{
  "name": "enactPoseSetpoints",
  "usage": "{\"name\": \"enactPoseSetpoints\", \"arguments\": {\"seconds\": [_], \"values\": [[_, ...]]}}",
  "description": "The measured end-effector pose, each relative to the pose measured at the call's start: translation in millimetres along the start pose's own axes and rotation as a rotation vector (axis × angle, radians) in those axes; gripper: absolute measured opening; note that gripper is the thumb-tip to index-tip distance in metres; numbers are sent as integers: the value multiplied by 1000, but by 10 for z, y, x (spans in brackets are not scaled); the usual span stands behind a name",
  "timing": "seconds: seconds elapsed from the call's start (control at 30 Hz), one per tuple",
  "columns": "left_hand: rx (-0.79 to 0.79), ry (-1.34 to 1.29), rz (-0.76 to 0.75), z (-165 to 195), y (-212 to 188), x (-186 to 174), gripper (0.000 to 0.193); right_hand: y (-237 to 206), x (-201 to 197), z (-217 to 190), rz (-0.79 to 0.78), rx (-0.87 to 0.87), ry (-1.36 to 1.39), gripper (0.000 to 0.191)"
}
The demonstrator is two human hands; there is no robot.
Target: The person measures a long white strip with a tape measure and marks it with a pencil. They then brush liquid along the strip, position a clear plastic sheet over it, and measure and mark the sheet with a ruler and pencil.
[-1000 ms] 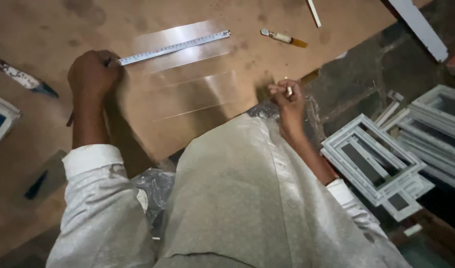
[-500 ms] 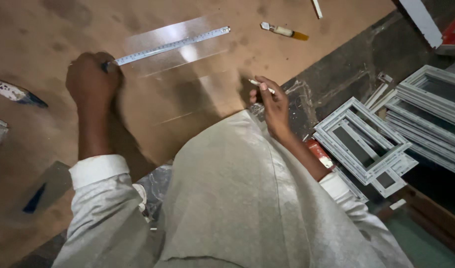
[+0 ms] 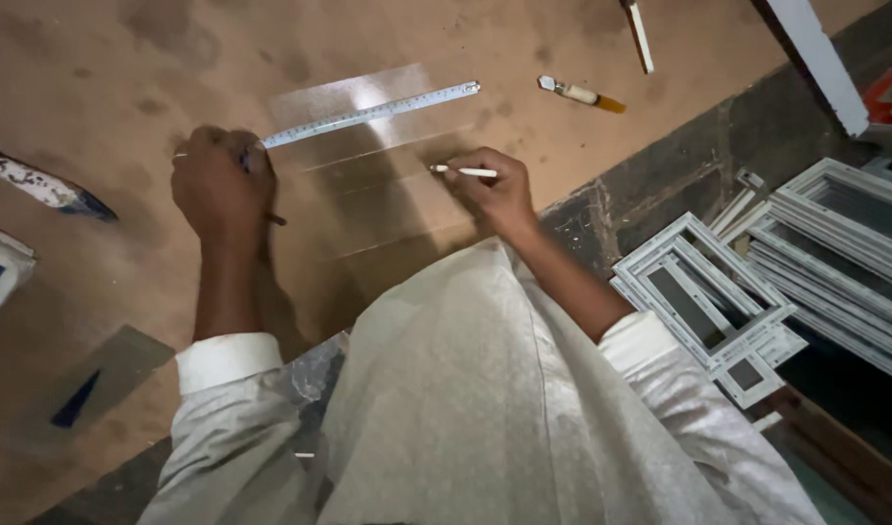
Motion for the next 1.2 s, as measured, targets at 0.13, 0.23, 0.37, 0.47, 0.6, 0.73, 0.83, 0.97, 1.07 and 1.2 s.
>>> {"name": "enactPoseSetpoints", "arguments": {"seconds": [0.13,0.23,0.37,0.47,0.6,0.73,0.83,0.97,1.07,1.2], "values": [[86,37,73,-45,-25,27,9,-27,108,162,-5,-48,-93,12],[45,3,21,-78,-38,57,9,-138,111,270,-48,51,-48,11],[58,-10,46,-88,-47,74,9,-241,70,234,-60,-6,52,16],[66,-8,60,-96,-50,82,10,-233,50,141,12,-7,-16,16],[69,-28,85,-107,-59,87,11,-88,89,11,-88,-118,-126,15],[70,4,81,-92,-76,108,13,189,196,-14,-164,-228,-187,9],[94,-37,115,-70,-109,105,11,416,247,-8,-1,-244,-348,7],[110,-51,158,-48,-141,90,12,601,312,-50,12,-245,-162,4],[99,-69,158,-39,-150,87,13,636,386,-99,17,-209,-78,6],[97,-27,147,-37,-137,87,13,617,517,-127,3,-73,20,6]]}}
Point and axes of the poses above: each hand's wrist, its own y-axis towards the middle knuckle, its own x-axis out of the palm, z = x × y, the point moved 2 cm from there along y, towards the middle knuckle, and after that the axes turned 2 degrees about -y, right-handed, at the moved point
